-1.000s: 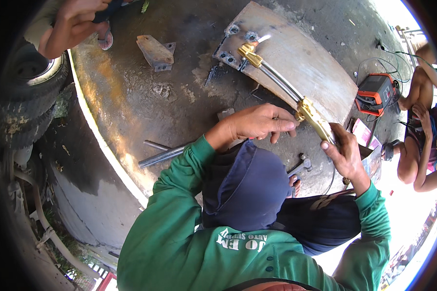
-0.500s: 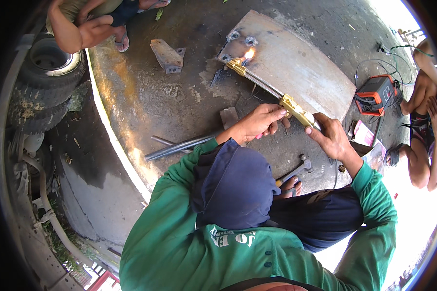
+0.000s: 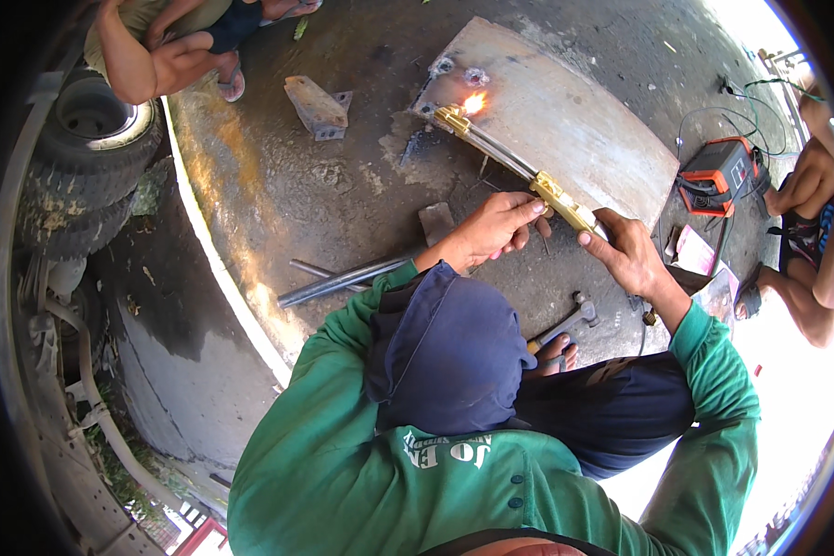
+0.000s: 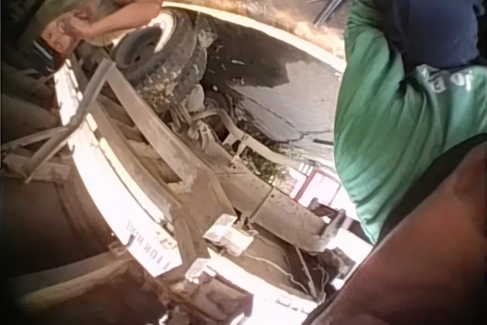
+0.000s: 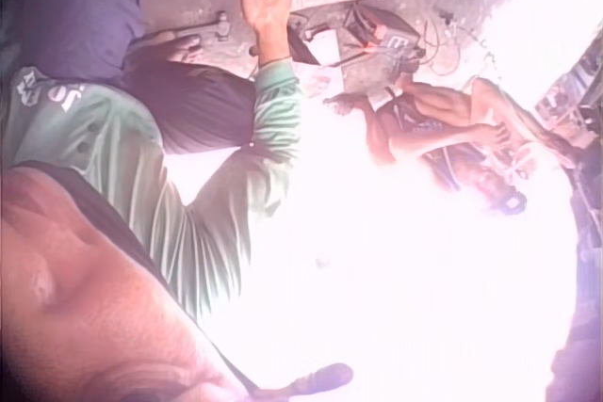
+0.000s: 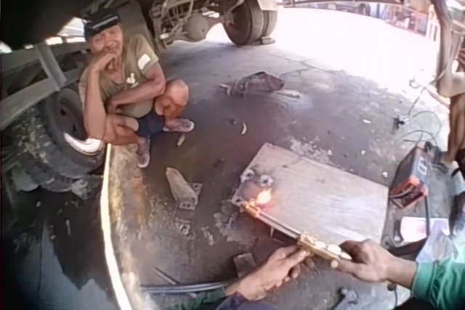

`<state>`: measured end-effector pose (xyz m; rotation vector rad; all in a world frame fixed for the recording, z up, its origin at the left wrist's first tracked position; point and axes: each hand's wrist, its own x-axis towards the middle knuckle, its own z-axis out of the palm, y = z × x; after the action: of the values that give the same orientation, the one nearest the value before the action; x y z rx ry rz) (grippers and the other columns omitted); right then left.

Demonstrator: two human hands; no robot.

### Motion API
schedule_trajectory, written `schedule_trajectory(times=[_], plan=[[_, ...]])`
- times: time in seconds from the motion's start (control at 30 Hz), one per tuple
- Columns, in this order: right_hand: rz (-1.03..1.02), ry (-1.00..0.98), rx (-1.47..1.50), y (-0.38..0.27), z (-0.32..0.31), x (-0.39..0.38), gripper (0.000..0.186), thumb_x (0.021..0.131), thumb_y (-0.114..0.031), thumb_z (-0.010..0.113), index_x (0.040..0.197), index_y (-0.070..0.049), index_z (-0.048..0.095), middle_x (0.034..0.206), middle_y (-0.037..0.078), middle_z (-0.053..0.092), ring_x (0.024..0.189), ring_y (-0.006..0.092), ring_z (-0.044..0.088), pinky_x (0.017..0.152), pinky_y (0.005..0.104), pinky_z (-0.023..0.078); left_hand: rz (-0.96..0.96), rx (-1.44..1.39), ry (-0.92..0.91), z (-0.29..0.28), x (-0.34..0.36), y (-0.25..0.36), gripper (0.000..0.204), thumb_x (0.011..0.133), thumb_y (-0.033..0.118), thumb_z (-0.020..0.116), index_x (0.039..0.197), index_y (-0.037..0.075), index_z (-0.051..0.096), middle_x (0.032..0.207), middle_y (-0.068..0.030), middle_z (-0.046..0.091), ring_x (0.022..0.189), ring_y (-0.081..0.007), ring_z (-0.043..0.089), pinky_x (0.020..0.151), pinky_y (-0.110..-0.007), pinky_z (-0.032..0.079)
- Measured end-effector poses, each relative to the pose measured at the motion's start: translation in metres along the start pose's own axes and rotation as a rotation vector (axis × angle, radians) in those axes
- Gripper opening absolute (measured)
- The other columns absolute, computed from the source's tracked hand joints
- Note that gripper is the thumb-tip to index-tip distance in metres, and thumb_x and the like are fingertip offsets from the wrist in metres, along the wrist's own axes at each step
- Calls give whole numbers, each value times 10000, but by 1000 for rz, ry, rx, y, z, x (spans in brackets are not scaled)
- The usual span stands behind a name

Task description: The person uses a handheld welding torch to join a small metal bracket to a larger metal plate. They repeatedly position the bracket, apply the torch to create welds, and inspect the joint while seated on the ground.

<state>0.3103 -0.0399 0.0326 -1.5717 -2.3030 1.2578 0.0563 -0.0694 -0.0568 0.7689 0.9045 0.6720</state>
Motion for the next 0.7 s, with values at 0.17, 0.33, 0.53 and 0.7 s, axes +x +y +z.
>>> schedule_trajectory(times=[0.17, 0.33, 0.53, 0.7], plan=[[4, 1, 22, 2, 1, 2, 625, 950, -518, 678, 1142, 77, 657, 689, 198, 622, 656, 298, 636, 666, 437, 489, -1, -20, -4, 0, -1, 3, 395, 1119, 345, 494, 1276, 2, 609, 967, -65, 710, 587, -19, 538, 397, -164, 391], [25, -7, 30, -1, 0, 3, 611, 956, -504, 673, 1152, 74, 659, 708, 209, 633, 689, 305, 651, 686, 437, 496, 8, 1, -32, -5, 1, -2, 392, 1119, 336, 493, 1274, -6, 605, 950, -60, 702, 574, -21, 523, 395, -166, 384], [21, -4, 35, 2, 1, 4, 611, 960, -505, 668, 1145, 78, 663, 708, 209, 637, 693, 311, 654, 689, 438, 497, -17, 35, -52, -10, 4, -5, 357, 1121, 280, 482, 1275, -19, 601, 951, -64, 694, 557, -25, 506, 394, -169, 378], [18, -2, 46, 3, 1, 4, 613, 962, -507, 666, 1137, 81, 664, 695, 199, 628, 689, 301, 653, 681, 435, 494, 2, 8, -29, -4, 2, 1, 343, 1120, 263, 476, 1264, -21, 605, 940, -64, 688, 547, -27, 497, 395, -171, 375]])
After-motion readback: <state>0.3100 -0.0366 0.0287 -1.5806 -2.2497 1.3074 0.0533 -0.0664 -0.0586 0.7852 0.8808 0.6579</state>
